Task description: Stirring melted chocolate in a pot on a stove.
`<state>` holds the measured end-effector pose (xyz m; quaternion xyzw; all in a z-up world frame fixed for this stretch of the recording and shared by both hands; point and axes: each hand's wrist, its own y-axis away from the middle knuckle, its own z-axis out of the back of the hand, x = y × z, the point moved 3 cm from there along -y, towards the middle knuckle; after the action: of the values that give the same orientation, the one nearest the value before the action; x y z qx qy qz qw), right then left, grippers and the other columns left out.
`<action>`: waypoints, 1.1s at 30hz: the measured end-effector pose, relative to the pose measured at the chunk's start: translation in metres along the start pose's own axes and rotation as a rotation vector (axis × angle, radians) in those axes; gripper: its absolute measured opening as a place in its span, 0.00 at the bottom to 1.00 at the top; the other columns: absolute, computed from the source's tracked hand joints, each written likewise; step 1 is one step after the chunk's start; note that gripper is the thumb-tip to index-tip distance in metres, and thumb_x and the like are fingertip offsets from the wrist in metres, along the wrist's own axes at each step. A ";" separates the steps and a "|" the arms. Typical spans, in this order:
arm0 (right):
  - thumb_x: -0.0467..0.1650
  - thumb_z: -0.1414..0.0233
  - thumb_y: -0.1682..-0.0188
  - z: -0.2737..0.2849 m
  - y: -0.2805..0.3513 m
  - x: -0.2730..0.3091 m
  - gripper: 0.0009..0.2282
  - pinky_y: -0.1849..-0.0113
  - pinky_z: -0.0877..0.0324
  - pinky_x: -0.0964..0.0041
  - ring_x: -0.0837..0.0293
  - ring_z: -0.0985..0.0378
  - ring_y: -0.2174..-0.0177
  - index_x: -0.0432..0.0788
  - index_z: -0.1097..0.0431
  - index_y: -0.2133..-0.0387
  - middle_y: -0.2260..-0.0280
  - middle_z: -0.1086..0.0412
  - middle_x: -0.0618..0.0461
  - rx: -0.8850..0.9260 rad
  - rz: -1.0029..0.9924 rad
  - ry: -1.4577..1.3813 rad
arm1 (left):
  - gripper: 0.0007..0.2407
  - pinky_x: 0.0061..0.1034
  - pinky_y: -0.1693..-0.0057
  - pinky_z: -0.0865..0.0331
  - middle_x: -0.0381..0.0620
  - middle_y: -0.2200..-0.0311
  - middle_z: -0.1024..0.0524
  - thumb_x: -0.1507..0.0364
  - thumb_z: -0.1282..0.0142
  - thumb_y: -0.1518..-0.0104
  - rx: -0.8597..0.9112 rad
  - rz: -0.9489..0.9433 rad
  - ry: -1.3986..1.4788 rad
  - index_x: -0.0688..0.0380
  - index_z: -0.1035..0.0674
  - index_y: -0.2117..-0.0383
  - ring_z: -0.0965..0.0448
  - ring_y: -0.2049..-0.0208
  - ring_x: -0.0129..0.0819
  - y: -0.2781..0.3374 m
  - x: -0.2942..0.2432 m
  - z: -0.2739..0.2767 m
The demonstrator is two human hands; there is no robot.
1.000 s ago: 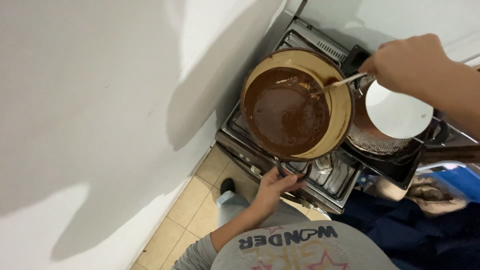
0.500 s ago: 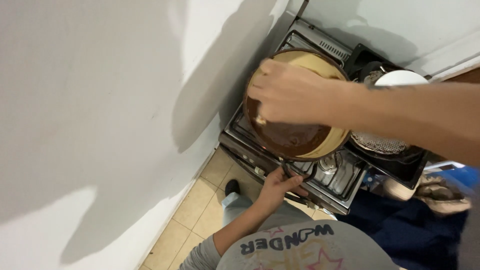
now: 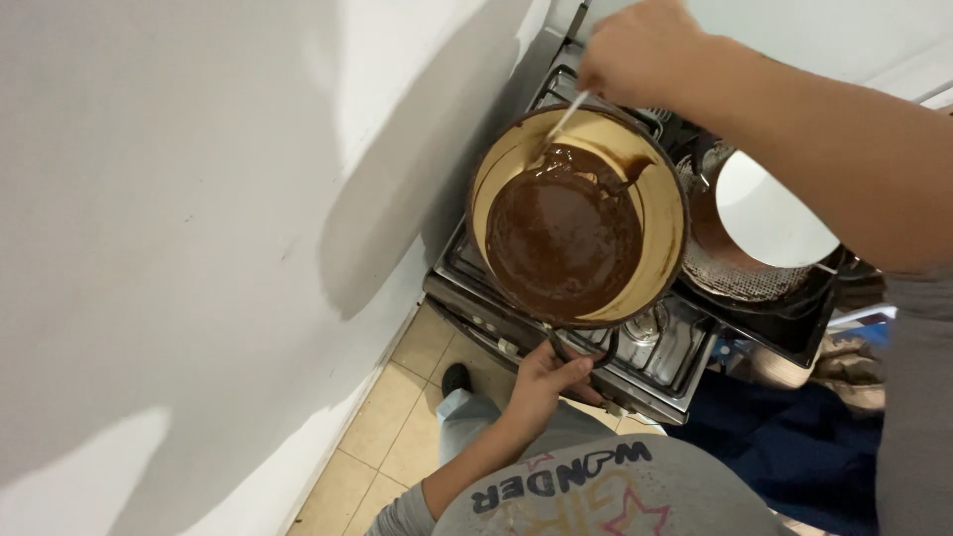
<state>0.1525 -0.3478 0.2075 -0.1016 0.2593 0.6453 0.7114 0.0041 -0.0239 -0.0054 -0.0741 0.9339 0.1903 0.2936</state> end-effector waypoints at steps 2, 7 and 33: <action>0.37 0.45 0.46 -0.023 0.013 -0.018 0.06 0.74 0.31 0.73 0.67 0.23 0.75 0.66 0.20 0.62 0.67 0.21 0.68 0.042 -0.037 0.022 | 0.06 0.29 0.62 0.21 0.51 0.72 0.23 0.76 0.42 0.39 0.002 -0.025 0.013 0.65 0.27 0.64 0.18 0.75 0.42 0.002 -0.001 -0.003; 0.50 0.51 0.44 -0.062 0.058 -0.043 0.10 0.71 0.31 0.71 0.68 0.25 0.79 0.74 0.23 0.57 0.74 0.22 0.71 0.216 -0.194 0.152 | 0.05 0.33 0.53 0.21 0.58 0.58 0.20 0.76 0.43 0.40 -0.045 -0.026 -0.011 0.63 0.27 0.65 0.16 0.67 0.45 0.006 -0.008 -0.012; 0.37 0.54 0.43 -0.003 0.145 -0.010 0.19 0.78 0.33 0.77 0.70 0.24 0.82 0.77 0.34 0.40 0.72 0.24 0.67 0.232 -0.232 0.238 | 0.05 0.35 0.46 0.24 0.64 0.51 0.23 0.76 0.43 0.40 -0.024 -0.052 0.078 0.64 0.27 0.63 0.16 0.60 0.51 0.000 0.003 -0.007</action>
<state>0.0108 -0.3368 0.2380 -0.1237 0.4005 0.5082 0.7523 -0.0023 -0.0270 -0.0020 -0.1094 0.9400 0.1905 0.2608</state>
